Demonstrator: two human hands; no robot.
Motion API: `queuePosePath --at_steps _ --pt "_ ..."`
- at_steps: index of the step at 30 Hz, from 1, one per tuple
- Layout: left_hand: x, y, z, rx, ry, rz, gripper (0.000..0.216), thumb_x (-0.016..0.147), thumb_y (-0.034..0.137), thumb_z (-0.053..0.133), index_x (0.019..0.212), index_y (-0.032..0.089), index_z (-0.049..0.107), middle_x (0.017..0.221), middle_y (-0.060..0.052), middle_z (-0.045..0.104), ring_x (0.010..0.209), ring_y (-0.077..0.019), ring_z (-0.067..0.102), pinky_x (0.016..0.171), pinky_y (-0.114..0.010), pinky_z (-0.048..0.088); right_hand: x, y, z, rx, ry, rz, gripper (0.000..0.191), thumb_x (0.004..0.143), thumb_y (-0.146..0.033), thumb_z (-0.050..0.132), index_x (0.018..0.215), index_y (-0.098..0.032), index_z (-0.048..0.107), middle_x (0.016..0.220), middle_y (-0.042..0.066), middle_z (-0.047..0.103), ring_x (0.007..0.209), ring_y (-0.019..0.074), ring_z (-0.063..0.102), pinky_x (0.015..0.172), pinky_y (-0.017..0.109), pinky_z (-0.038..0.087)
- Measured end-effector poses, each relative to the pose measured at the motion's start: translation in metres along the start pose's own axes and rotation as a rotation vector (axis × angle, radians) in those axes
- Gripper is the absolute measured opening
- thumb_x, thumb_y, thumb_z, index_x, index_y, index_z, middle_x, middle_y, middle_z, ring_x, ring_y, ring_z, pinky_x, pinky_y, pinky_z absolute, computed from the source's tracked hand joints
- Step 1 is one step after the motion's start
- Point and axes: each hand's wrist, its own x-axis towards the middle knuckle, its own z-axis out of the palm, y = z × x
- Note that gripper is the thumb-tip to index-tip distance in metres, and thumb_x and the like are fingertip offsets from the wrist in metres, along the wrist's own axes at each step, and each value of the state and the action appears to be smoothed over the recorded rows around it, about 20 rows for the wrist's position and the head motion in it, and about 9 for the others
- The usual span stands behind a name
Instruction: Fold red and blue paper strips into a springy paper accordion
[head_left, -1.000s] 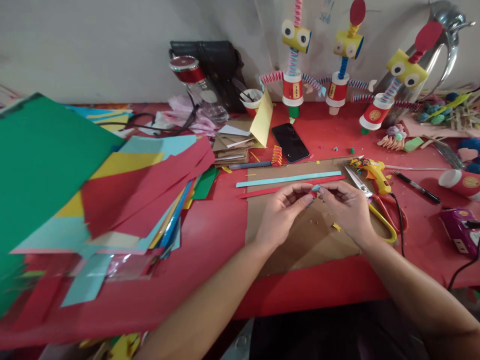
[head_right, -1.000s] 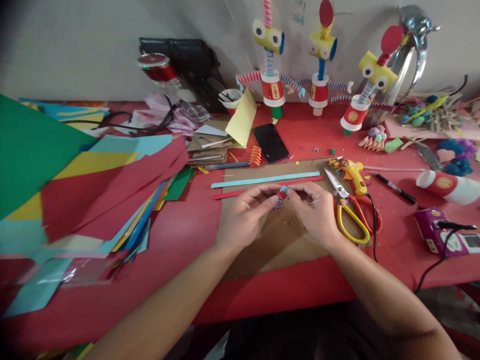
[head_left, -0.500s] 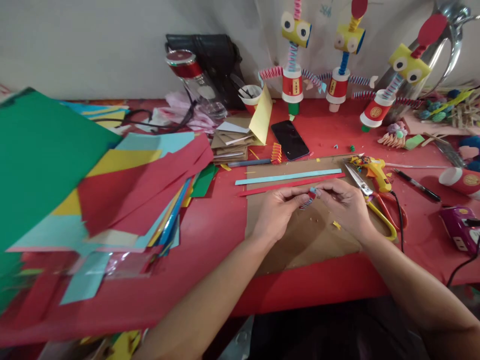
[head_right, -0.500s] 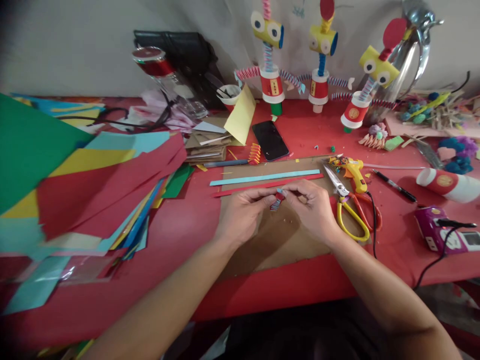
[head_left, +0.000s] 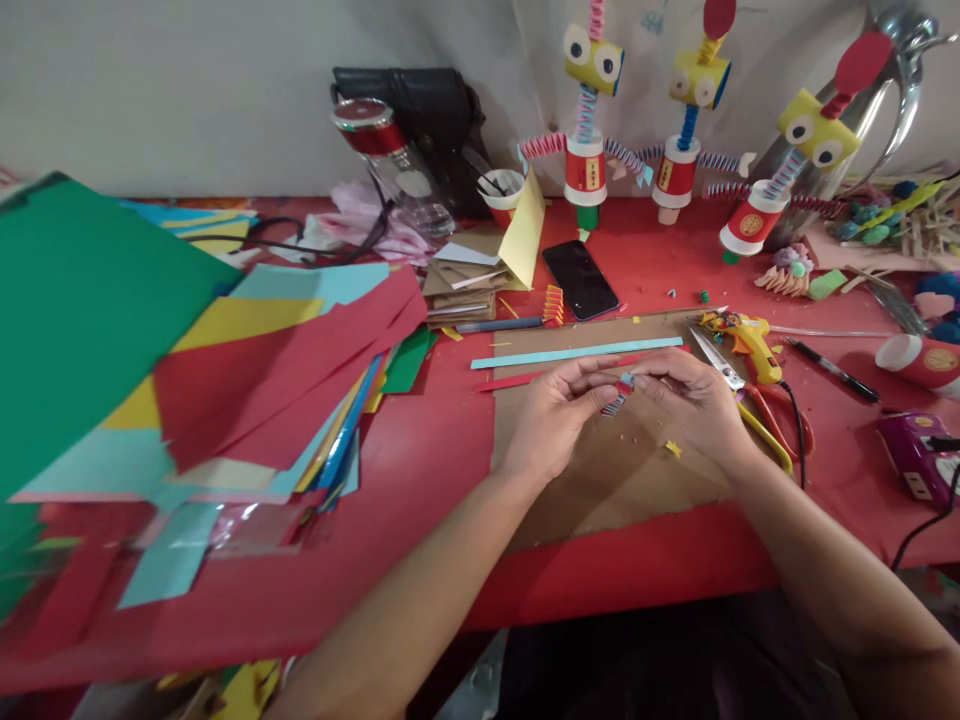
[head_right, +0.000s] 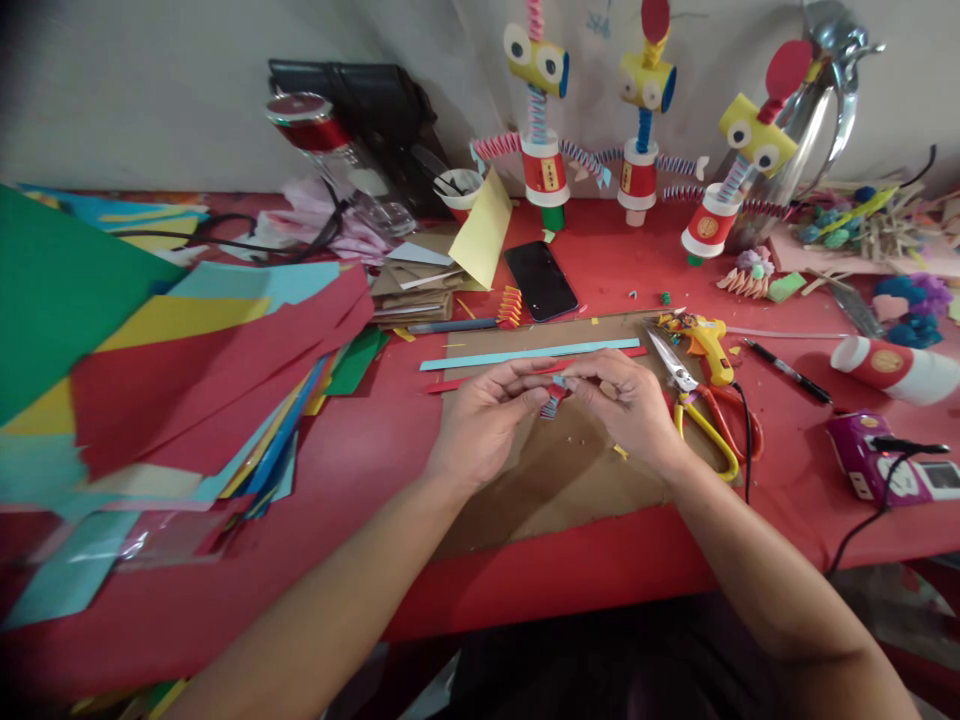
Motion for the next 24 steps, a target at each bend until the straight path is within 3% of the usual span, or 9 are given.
queuePosePath --at_steps 12,18,24 --pt "-0.0024 0.0038 0.0015 0.041 0.001 0.037 0.018 0.062 0.016 0.077 0.08 0.02 0.075 0.074 -0.001 0.073 0.068 -0.0119 0.064 0.066 -0.025 0.051 -0.0002 0.0009 0.0022 -0.031 0.013 -0.109 0.012 0.089 -0.018 0.06 0.086 -0.025 0.07 0.084 -0.001 0.072 0.079 0.0132 0.065 0.073 0.028 0.052" --pt "-0.002 0.0004 0.0029 0.098 0.042 0.048 0.011 0.061 0.019 0.078 0.071 0.02 0.074 0.067 0.0 0.07 0.063 -0.0117 0.059 0.064 -0.026 0.049 -0.0001 0.0013 0.0035 -0.025 0.05 -0.028 0.013 0.086 -0.021 0.063 0.082 -0.026 0.074 0.082 0.0 0.074 0.078 0.0152 0.066 0.07 0.029 0.053" --pt "-0.0016 -0.0023 0.0029 0.083 0.038 0.084 0.01 0.061 0.023 0.08 0.065 0.02 0.071 0.061 0.002 0.065 0.059 -0.0105 0.054 0.059 -0.024 0.045 -0.0014 -0.0059 0.0021 0.066 0.005 0.057 0.013 0.086 -0.022 0.062 0.087 -0.024 0.075 0.084 0.002 0.074 0.079 0.016 0.067 0.074 0.031 0.054"
